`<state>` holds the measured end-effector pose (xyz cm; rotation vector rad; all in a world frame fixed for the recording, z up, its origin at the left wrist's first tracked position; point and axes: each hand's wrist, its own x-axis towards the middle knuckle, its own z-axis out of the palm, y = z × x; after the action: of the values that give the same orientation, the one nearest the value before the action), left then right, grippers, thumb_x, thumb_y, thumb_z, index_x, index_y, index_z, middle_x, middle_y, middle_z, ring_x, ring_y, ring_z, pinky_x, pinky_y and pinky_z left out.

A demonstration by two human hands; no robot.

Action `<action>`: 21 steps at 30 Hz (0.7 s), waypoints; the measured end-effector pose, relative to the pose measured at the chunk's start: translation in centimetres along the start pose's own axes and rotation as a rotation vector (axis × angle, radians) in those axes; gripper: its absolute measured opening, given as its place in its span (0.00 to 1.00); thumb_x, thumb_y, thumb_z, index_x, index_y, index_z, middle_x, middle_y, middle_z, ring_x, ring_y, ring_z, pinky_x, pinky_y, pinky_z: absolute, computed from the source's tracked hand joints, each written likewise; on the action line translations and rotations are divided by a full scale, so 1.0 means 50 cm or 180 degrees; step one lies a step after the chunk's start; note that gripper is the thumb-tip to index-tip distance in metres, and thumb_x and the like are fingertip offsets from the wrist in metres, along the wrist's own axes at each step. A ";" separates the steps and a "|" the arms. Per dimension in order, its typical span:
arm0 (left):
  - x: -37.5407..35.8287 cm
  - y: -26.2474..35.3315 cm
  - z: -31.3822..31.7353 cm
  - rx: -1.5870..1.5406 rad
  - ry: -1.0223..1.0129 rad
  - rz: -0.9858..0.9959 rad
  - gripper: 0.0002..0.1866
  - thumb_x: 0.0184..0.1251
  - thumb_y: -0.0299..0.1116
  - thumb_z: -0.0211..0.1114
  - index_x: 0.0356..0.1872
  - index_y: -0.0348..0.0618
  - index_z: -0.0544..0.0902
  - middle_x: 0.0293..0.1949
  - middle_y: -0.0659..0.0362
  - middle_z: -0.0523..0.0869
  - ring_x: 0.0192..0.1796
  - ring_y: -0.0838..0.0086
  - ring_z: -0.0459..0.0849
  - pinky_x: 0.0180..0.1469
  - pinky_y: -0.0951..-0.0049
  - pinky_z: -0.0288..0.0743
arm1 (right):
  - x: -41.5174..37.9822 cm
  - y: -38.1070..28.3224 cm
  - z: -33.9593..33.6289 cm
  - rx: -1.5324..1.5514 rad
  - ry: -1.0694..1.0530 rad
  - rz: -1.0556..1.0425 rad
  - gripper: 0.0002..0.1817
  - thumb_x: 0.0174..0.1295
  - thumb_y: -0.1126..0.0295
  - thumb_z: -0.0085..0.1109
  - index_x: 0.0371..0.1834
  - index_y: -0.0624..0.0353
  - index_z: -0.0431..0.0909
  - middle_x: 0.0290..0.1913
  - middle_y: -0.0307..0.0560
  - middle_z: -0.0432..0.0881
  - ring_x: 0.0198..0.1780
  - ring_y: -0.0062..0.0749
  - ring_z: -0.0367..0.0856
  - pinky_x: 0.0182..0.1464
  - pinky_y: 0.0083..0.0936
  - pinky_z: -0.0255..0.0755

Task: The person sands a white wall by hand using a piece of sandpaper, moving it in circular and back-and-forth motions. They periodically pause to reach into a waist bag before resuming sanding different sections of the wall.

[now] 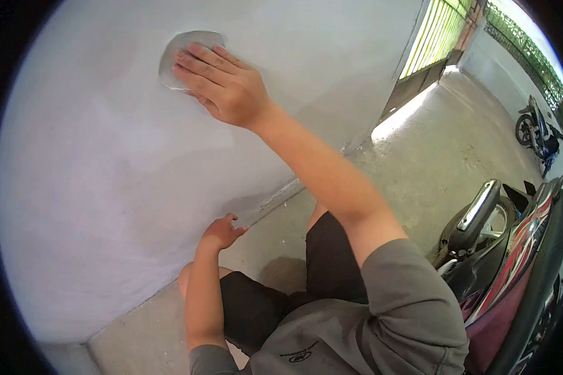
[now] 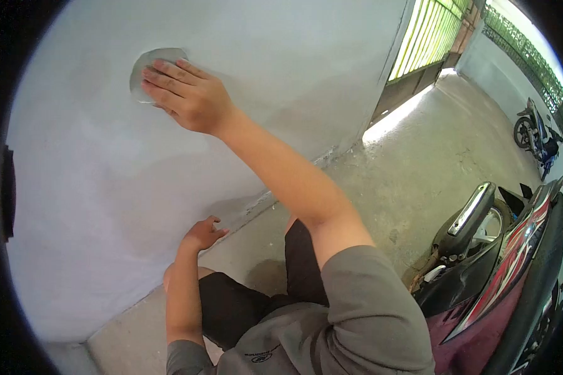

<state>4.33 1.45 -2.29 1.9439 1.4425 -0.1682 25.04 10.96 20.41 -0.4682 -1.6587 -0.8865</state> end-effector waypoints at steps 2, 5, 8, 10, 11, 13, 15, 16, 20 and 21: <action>0.006 0.015 -0.005 0.0014 -0.0048 -0.0006 0.36 0.67 0.59 0.66 0.65 0.39 0.76 0.51 0.44 0.87 0.56 0.53 0.85 0.59 0.58 0.77 | -0.028 0.019 0.004 -0.0021 0.0115 0.0099 0.19 0.61 0.67 0.67 0.57 0.49 0.84 0.63 0.39 0.83 0.67 0.38 0.78 0.67 0.41 0.74; 0.014 0.023 -0.005 0.0043 -0.0081 0.0037 0.36 0.67 0.58 0.66 0.65 0.40 0.75 0.48 0.45 0.89 0.53 0.53 0.86 0.57 0.57 0.78 | -0.086 0.061 -0.021 -0.0111 0.0425 0.0849 0.21 0.64 0.73 0.61 0.61 0.52 0.82 0.65 0.45 0.81 0.69 0.46 0.77 0.70 0.45 0.70; 0.042 0.014 0.005 0.0166 -0.0085 0.0164 0.36 0.66 0.58 0.66 0.65 0.39 0.75 0.47 0.46 0.89 0.53 0.52 0.86 0.56 0.56 0.78 | -0.188 0.121 -0.050 -0.0348 0.0713 0.1365 0.22 0.66 0.76 0.56 0.65 0.59 0.79 0.68 0.54 0.78 0.72 0.51 0.72 0.72 0.47 0.66; 0.062 0.002 0.017 0.0259 -0.0160 0.0173 0.36 0.66 0.58 0.66 0.65 0.39 0.75 0.47 0.45 0.89 0.54 0.50 0.85 0.57 0.55 0.78 | -0.266 0.144 -0.063 -0.0461 0.0776 0.1725 0.22 0.68 0.77 0.55 0.66 0.63 0.77 0.70 0.56 0.75 0.74 0.53 0.69 0.73 0.44 0.64; 0.074 -0.006 0.022 0.0240 -0.0229 0.0110 0.36 0.66 0.58 0.66 0.64 0.38 0.76 0.48 0.44 0.88 0.55 0.49 0.85 0.58 0.54 0.77 | -0.291 0.150 -0.065 -0.0453 0.0869 0.1878 0.21 0.71 0.76 0.52 0.67 0.64 0.76 0.68 0.56 0.77 0.72 0.49 0.73 0.71 0.38 0.66; 0.085 -0.012 0.035 0.0390 -0.0103 0.0204 0.36 0.67 0.58 0.66 0.65 0.39 0.75 0.50 0.43 0.87 0.56 0.48 0.84 0.59 0.53 0.77 | -0.293 0.144 -0.075 -0.0416 0.0953 0.2043 0.21 0.76 0.74 0.48 0.69 0.66 0.73 0.66 0.57 0.80 0.69 0.45 0.77 0.68 0.31 0.69; 0.091 -0.016 0.041 0.0394 -0.0155 0.0135 0.36 0.67 0.58 0.66 0.65 0.39 0.75 0.51 0.43 0.87 0.57 0.48 0.84 0.59 0.53 0.77 | -0.272 0.143 -0.083 -0.0310 0.0914 0.2070 0.21 0.76 0.73 0.47 0.69 0.67 0.73 0.66 0.57 0.80 0.68 0.45 0.78 0.67 0.29 0.70; 0.089 -0.014 0.041 0.0484 -0.0197 0.0146 0.36 0.67 0.58 0.66 0.66 0.40 0.75 0.51 0.43 0.87 0.57 0.48 0.83 0.59 0.53 0.77 | -0.268 0.145 -0.089 -0.0332 0.0911 0.2324 0.21 0.77 0.72 0.46 0.69 0.68 0.72 0.66 0.58 0.80 0.68 0.45 0.78 0.66 0.29 0.70; 0.070 0.002 0.037 0.0286 -0.0321 0.0042 0.36 0.67 0.58 0.66 0.65 0.40 0.75 0.50 0.43 0.87 0.57 0.48 0.83 0.59 0.54 0.77 | -0.322 0.155 -0.096 -0.0520 0.1122 0.2881 0.23 0.79 0.67 0.43 0.68 0.73 0.71 0.66 0.61 0.78 0.68 0.46 0.77 0.65 0.28 0.70; 0.066 0.005 0.034 0.0225 -0.0291 0.0052 0.36 0.67 0.58 0.66 0.66 0.40 0.75 0.50 0.43 0.87 0.57 0.48 0.84 0.59 0.54 0.77 | -0.346 0.164 -0.096 -0.0539 0.1097 0.2881 0.23 0.79 0.67 0.43 0.68 0.73 0.71 0.66 0.61 0.78 0.68 0.46 0.77 0.65 0.28 0.70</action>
<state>6.28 3.03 -5.05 1.9778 1.3776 -0.3005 38.82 15.07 6.87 -1.0129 -0.8938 -0.3842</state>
